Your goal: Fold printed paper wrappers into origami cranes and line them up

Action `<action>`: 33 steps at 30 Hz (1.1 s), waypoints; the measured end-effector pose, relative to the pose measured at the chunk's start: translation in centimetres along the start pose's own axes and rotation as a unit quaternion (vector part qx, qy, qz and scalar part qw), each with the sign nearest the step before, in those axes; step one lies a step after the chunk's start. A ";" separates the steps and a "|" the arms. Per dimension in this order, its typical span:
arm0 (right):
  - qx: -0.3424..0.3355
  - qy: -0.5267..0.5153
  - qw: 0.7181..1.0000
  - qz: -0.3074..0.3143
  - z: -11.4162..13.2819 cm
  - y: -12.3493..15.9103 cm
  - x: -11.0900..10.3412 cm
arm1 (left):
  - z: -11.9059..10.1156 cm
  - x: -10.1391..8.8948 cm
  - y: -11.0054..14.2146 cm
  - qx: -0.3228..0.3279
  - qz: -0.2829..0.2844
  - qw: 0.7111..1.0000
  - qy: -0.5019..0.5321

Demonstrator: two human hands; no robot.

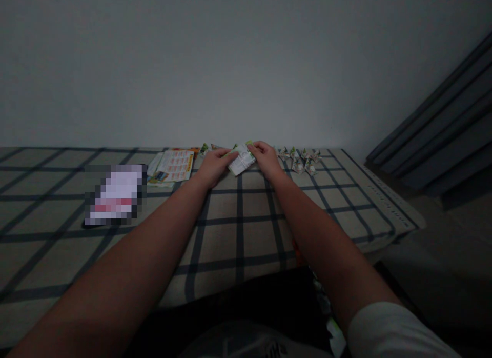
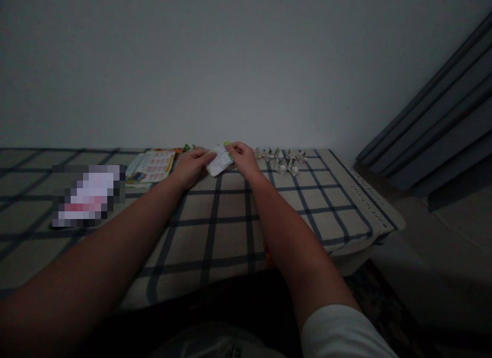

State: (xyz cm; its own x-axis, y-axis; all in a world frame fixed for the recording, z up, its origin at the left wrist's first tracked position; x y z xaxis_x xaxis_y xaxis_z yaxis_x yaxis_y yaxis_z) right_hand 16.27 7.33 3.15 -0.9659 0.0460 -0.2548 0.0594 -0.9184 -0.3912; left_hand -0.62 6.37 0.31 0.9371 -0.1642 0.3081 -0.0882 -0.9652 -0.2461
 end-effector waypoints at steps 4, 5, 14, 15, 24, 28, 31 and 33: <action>0.016 -0.030 0.999 -0.033 -0.3 -0.2 -0.5 | 0.0 0.2 0.2 0.002 0.009 0.999 -0.043; 0.021 -0.032 0.999 -0.035 -0.4 -0.2 -0.6 | -0.1 0.4 0.3 0.001 0.012 0.999 -0.052; 0.035 -0.040 0.998 -0.033 -0.4 -0.2 -0.6 | -0.2 0.8 0.8 -0.011 0.032 0.994 -0.105; 0.037 -0.046 0.998 -0.037 -0.4 -0.2 -0.6 | -0.4 0.6 0.7 0.001 0.022 0.994 -0.109; 0.049 -0.086 0.995 0.014 -1.7 -0.6 0.6 | -1.0 -0.2 0.1 0.052 -0.008 0.996 -0.074; 0.029 -0.034 0.999 -0.012 -2.0 -0.8 0.1 | -0.4 -0.1 0.0 0.030 -0.005 0.997 -0.067; 0.021 -0.012 1.000 0.006 -2.1 -0.8 0.2 | -0.1 -0.1 0.1 0.025 -0.012 0.997 -0.072; 0.014 -0.008 1.000 0.019 -2.0 -0.6 0.3 | 0.0 0.0 0.2 0.020 -0.006 0.996 -0.083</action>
State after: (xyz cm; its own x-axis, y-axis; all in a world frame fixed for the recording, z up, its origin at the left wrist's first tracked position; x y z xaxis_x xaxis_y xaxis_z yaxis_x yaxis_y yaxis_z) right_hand 16.45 8.74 1.54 -0.9671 0.0049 -0.2543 0.0892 -0.9298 -0.3570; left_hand -0.66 6.13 0.27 0.9811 -0.1144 0.1561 -0.0670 -0.9575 -0.2804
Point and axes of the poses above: each hand's wrist, its own y-axis away from the middle knuckle, its own x-axis out of the palm, z = x × y, the point moved 6 cm from there along -y, towards the middle knuckle, and after that the axes turned 14 degrees about y, right-handed, at the moved point
